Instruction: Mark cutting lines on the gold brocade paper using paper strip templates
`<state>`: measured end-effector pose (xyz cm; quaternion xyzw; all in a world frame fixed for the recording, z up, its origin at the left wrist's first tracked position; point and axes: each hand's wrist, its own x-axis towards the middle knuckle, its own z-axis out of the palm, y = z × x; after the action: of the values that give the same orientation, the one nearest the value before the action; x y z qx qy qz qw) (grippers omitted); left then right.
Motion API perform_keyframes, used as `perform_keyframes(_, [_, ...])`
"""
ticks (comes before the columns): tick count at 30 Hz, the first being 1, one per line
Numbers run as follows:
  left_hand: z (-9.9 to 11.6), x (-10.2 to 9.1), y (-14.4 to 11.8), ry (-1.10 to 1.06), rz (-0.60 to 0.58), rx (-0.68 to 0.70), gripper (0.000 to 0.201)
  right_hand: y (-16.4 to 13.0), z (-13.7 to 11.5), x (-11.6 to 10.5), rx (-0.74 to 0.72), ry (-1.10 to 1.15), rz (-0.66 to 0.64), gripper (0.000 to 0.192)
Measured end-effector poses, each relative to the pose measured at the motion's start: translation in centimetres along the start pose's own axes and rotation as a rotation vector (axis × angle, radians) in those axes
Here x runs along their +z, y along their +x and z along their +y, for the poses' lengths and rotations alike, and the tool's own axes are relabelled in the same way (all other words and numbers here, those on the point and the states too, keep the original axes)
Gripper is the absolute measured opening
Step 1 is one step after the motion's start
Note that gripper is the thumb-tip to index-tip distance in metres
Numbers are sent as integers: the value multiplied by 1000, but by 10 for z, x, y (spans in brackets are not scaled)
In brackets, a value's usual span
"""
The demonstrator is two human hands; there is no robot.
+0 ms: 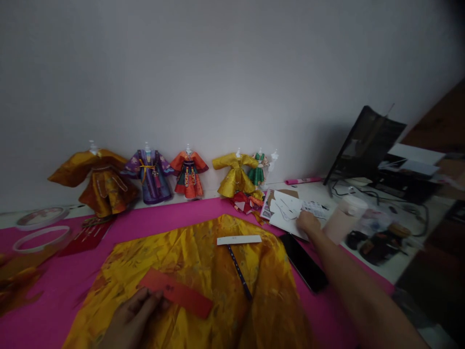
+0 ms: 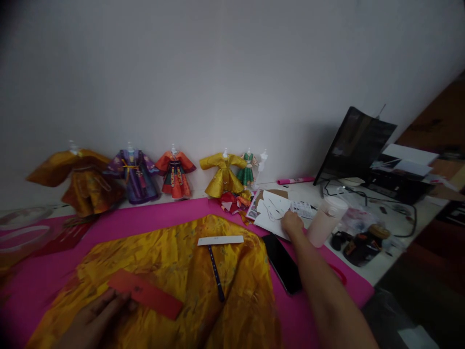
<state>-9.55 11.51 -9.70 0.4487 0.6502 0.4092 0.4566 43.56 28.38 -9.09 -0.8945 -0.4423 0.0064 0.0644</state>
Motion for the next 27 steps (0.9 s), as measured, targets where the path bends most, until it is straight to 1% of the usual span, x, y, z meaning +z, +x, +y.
perform_keyframes(1, [-1, -1, 1, 19, 10, 8, 28, 0, 0, 0, 12, -7, -9, 34])
perform_keyframes(3, [-3, -2, 2, 53, 72, 13, 28, 1, 1, 0, 31, -19, -24, 34])
perform_keyframes(5, [-5, -3, 2, 44, 133, -20, 28, 2, 2, 0, 36, -23, -37, 35])
perform_keyframes(6, [-4, -2, 1, 15, 136, -50, 29, 2, 2, 0, 36, -24, -46, 35])
perform_keyframes(10, [10, 4, -7, -117, 69, -144, 31, 4, 1, 2, 31, -27, -81, 33])
perform_keyframes(13, [20, 8, -12, -119, 87, -139, 30, 5, 0, 3, 38, -28, -86, 32])
perform_keyframes(15, [20, 8, -12, -100, 83, -107, 30, 6, 1, 3, 37, -28, -85, 32])
perform_keyframes(20, [6, 3, -5, -25, 64, -4, 29, 8, 4, 6, 34, -28, -88, 34])
perform_keyframes(23, [5, 3, -4, -7, 47, 40, 31, 8, 6, 8, 31, -36, -76, 34])
perform_keyframes(27, [10, 5, -8, -60, 46, -13, 34, 6, 5, 9, 23, -54, -47, 33])
